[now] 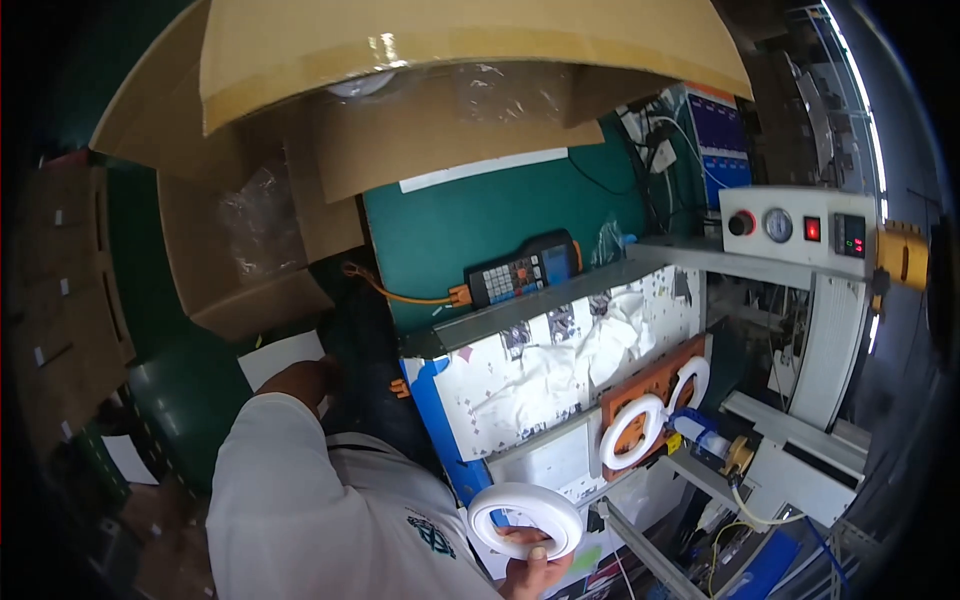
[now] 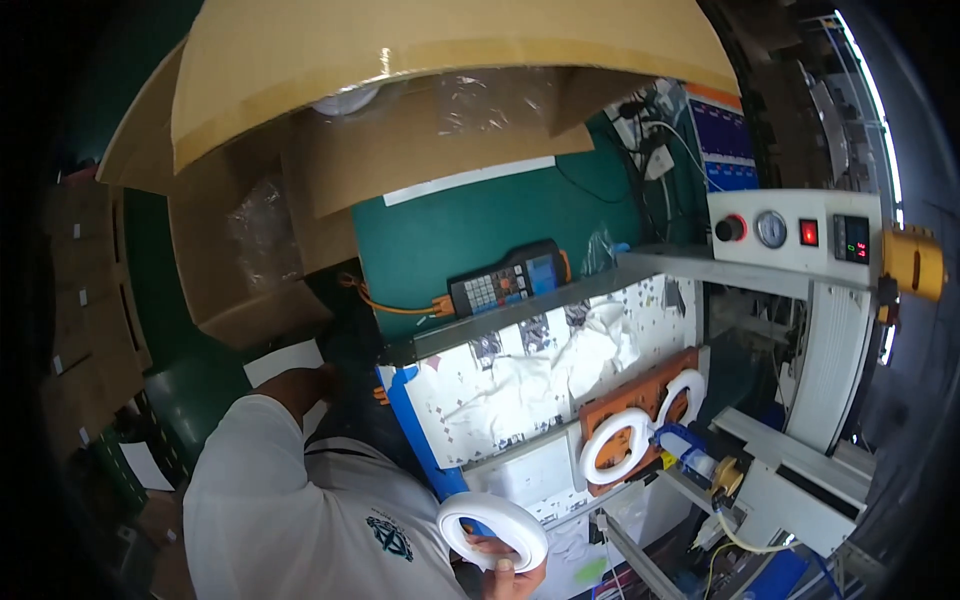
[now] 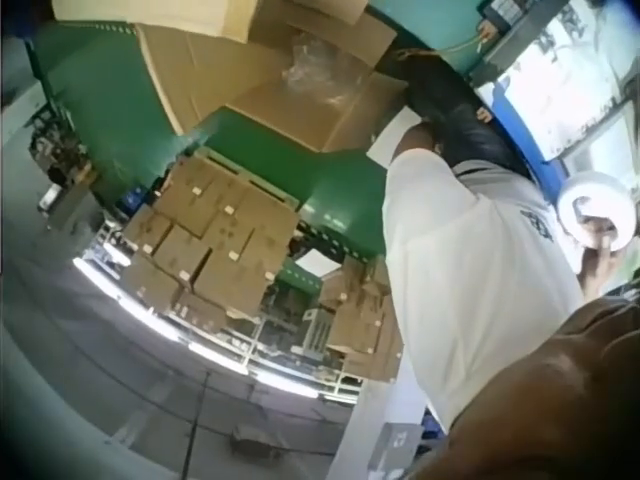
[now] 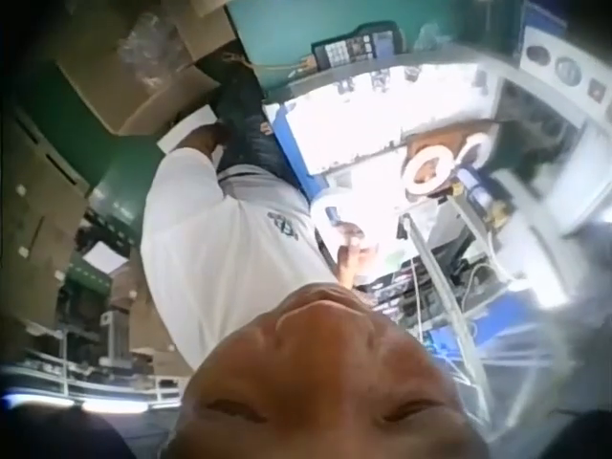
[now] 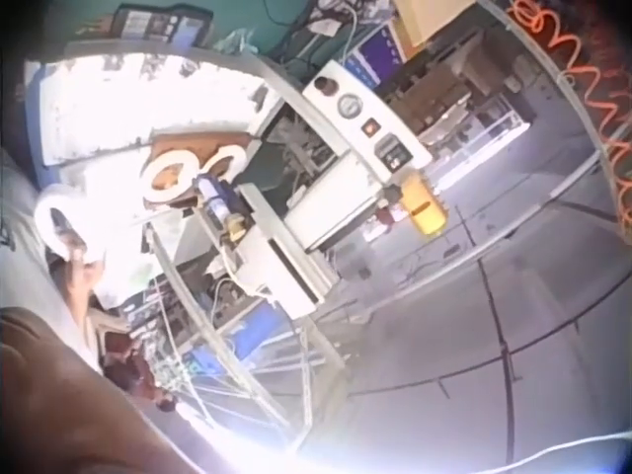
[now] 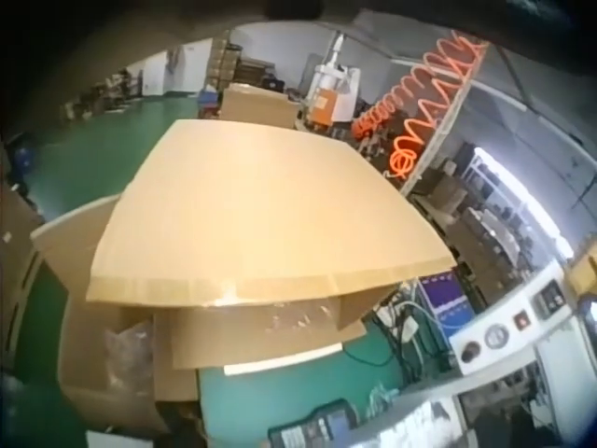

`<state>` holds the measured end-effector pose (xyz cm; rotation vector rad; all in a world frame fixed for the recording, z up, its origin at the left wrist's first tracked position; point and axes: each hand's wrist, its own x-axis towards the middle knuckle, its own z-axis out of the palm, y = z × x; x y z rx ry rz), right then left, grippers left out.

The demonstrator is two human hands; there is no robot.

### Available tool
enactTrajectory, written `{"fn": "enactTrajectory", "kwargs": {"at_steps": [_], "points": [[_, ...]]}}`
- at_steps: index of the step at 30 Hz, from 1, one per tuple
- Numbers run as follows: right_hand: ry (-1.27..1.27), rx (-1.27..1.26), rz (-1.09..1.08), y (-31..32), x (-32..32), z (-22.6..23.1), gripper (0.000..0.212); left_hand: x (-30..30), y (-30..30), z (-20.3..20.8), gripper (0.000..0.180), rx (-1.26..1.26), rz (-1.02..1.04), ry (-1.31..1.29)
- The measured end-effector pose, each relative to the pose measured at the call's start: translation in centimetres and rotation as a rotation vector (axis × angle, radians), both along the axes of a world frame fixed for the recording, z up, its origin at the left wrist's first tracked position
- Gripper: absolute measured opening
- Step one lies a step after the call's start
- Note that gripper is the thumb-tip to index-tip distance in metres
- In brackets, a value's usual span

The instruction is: Assembling and inspecting circular plastic rings at a manufacturing workstation.

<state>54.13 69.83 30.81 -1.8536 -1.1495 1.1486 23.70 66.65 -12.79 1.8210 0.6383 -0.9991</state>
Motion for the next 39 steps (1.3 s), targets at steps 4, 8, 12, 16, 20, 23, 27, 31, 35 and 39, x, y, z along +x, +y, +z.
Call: {"fn": "enactTrajectory", "kwargs": {"at_steps": [4, 8, 12, 16, 20, 23, 27, 31, 35, 39], "points": [[0.296, 0.108, -0.038, 0.1, 1.1, -2.5, 0.061, -1.6, -6.0, -4.7, 0.039, 0.524, 0.446, -0.349], [0.356, 0.064, -0.019, 0.9, -0.5, -1.6, 0.052, -4.9, -5.4, -14.8, 0.040, 0.888, 0.682, -0.749], [0.445, 0.079, -0.022, 0.2, -0.2, -1.6, 0.031, -9.4, -11.9, -13.8, 0.041, 0.732, 0.615, -0.813], [0.465, 0.052, 0.062, 0.2, -1.4, -1.1, 0.018, -17.4, -13.8, -10.7, 0.042, 0.556, 0.621, -0.811], [0.402, 0.027, 0.082, 0.0, -2.0, -1.2, 0.018, -14.9, -5.2, -14.3, 0.044, 0.395, 0.726, -0.705], [0.420, -0.013, 0.129, 0.3, -2.8, -1.3, 0.018, -6.4, 2.1, -13.3, 0.045, 0.278, 0.871, -0.597], [0.533, 0.000, 0.024, 0.1, -2.3, -2.1, 0.027, -2.2, 7.2, -5.1, 0.047, 0.148, 1.044, -0.364], [0.701, 0.156, -0.257, 0.6, -2.5, -2.6, 0.034, -7.2, 6.1, 1.4, 0.050, 0.054, 1.130, -0.055], [0.929, 0.357, -0.261, 1.8, -2.2, -3.9, 0.036, -8.9, 7.0, 6.1, 0.052, 0.022, 1.229, 0.215], [0.945, 0.490, -0.159, 2.4, -1.8, -5.8, 0.038, -9.1, 8.1, 6.6, 0.055, 0.033, 1.412, 0.371]]}}
